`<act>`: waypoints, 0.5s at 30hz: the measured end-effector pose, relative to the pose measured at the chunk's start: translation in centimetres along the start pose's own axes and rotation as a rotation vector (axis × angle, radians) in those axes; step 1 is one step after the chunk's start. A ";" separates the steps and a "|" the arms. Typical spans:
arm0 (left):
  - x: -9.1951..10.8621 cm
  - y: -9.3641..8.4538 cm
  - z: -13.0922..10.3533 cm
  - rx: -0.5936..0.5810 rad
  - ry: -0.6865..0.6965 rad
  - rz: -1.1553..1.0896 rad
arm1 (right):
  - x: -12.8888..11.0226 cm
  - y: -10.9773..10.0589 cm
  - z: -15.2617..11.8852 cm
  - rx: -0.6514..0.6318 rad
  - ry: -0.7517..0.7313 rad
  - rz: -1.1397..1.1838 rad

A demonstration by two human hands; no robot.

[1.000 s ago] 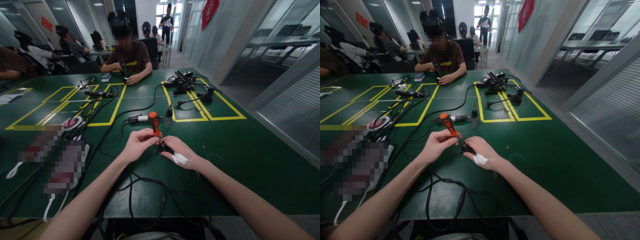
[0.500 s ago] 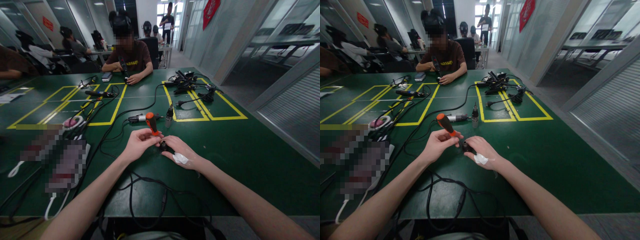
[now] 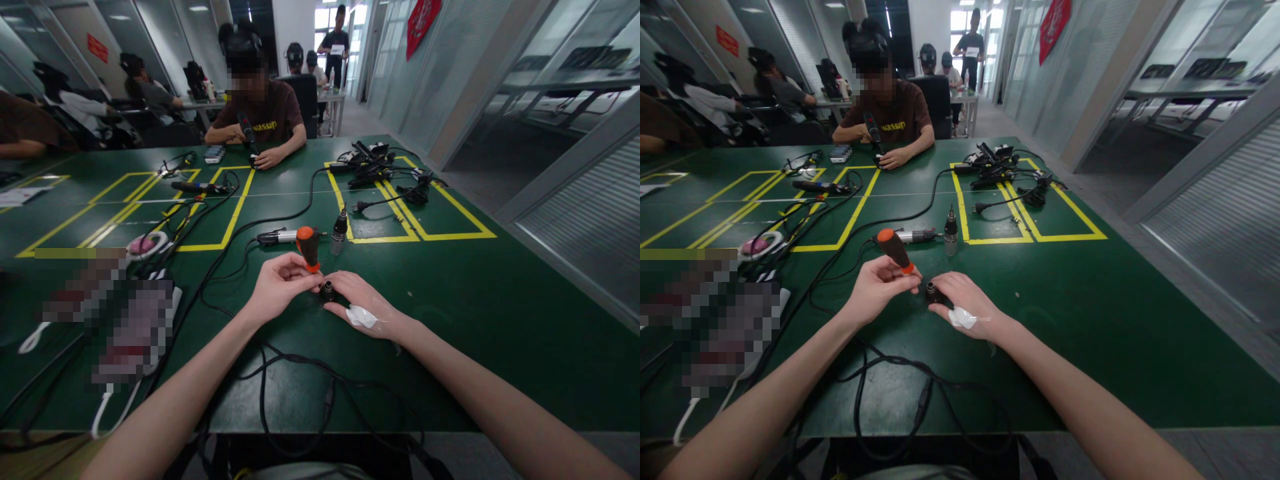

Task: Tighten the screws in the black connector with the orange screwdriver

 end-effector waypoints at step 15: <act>0.1 0.0 0.0 -0.010 0.000 0.035 | 0.0 0.0 0.0 0.002 -0.004 0.000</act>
Point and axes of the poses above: each hand's wrist, its own z-axis towards the middle knuckle, its own y-axis out of the palm, x = y × z, the point moved 9 cm from there along z, towards the middle knuckle, and after that the axes turned 10 degrees about y, right-handed, at the moved point
